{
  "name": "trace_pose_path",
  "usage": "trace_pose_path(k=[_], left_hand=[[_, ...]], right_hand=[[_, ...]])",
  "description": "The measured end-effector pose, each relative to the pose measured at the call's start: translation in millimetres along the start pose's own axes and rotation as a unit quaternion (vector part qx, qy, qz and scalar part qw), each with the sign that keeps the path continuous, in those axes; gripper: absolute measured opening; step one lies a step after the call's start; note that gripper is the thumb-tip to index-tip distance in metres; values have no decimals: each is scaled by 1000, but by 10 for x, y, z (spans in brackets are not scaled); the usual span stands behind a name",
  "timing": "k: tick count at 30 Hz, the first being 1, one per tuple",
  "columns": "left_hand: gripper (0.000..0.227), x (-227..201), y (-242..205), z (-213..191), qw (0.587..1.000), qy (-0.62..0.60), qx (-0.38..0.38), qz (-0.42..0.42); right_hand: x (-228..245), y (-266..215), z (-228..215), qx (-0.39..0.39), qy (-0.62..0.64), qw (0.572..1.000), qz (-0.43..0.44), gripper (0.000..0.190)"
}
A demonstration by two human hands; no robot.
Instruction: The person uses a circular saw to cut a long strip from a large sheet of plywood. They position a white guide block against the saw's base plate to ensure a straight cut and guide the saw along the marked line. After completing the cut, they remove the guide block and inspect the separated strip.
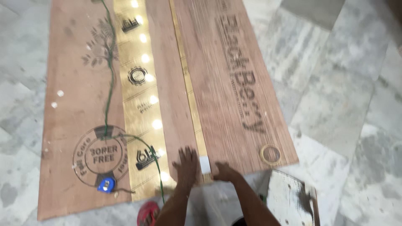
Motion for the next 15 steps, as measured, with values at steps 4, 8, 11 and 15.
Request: trace_pose_path(k=[4, 8, 11, 15], left_hand=[[87, -17, 15, -90, 991, 11, -131, -5], [96, 23, 48, 37, 999, 0, 31, 5], [83, 39, 84, 181, 999, 15, -51, 10], [76, 24, 140, 297, 994, 9, -105, 11]], right_hand=[[86, -303, -139, 0, 98, 994, 49, 113], [154, -372, -200, -2, 99, 995, 27, 114], [156, -375, -173, 14, 103, 993, 55, 112], [210, -454, -189, -8, 86, 994, 62, 108]])
Point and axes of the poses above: each hand's wrist, its own y-axis towards the middle knuckle, its own z-axis out of the palm, x = y × z, the point moved 4 cm from there along y, towards the middle knuckle, and after that the axes turned 4 degrees about -z, right-handed, at the moved point
